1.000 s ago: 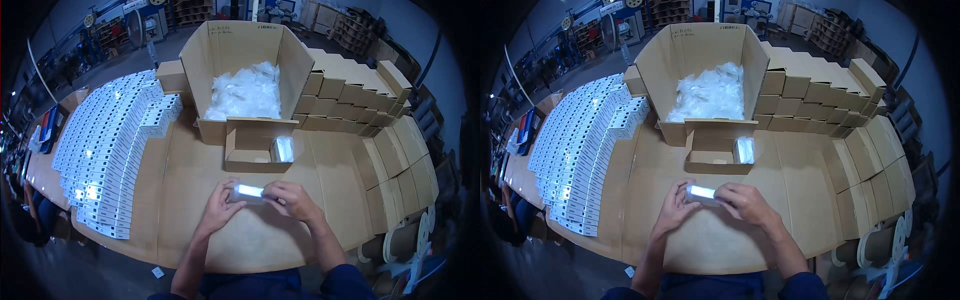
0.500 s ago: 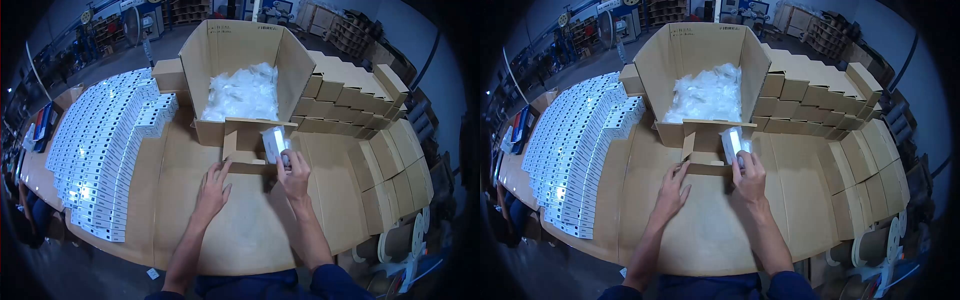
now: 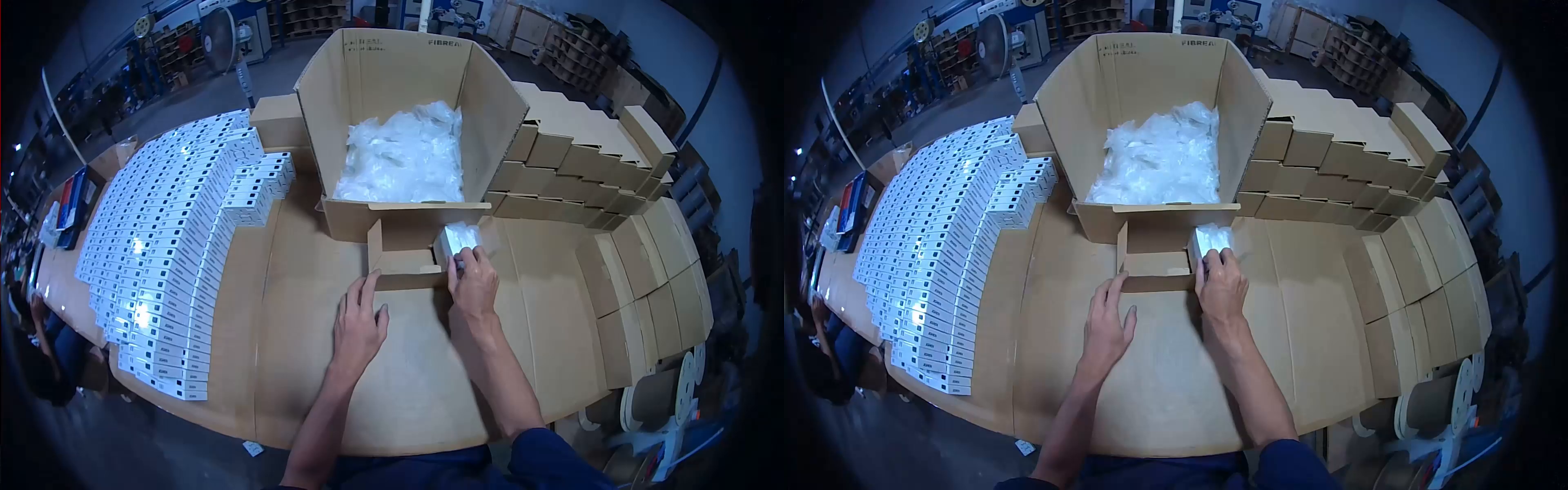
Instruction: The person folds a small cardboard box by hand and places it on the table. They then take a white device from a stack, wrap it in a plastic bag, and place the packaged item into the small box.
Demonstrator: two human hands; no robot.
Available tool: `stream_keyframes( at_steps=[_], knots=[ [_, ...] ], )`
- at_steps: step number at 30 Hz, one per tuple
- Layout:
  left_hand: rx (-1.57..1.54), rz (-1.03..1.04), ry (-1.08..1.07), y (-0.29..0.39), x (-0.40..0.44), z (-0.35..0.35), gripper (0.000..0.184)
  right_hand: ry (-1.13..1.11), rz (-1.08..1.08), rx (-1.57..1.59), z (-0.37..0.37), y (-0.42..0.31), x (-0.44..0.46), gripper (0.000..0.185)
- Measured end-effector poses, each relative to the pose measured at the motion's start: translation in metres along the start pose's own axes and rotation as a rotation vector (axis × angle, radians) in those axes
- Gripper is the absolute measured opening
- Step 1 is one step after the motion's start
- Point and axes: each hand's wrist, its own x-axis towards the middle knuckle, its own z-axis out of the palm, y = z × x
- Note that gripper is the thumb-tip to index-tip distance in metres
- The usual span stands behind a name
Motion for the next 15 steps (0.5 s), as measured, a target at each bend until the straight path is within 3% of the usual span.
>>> stream_keyframes(
  at_steps=[4,7,11,15],
  knots=[
    [-0.014,0.005,-0.012,-0.003,0.002,0.001,0.071,-0.079,0.106,-0.071,-0.003,-0.012,0.000,0.007],
    [-0.040,0.034,-0.040,-0.007,-0.002,-0.006,0.073,-0.006,0.041,-0.128,-0.001,-0.011,-0.003,0.010],
    [-0.017,0.023,-0.098,-0.019,-0.010,-0.039,0.077,-0.098,0.004,-0.185,-0.018,-0.026,-0.014,0.024],
    [0.113,-0.036,0.033,-0.073,-0.004,-0.074,0.076,0.014,-0.089,0.063,-0.021,-0.067,-0.008,0.034]
  ],
)
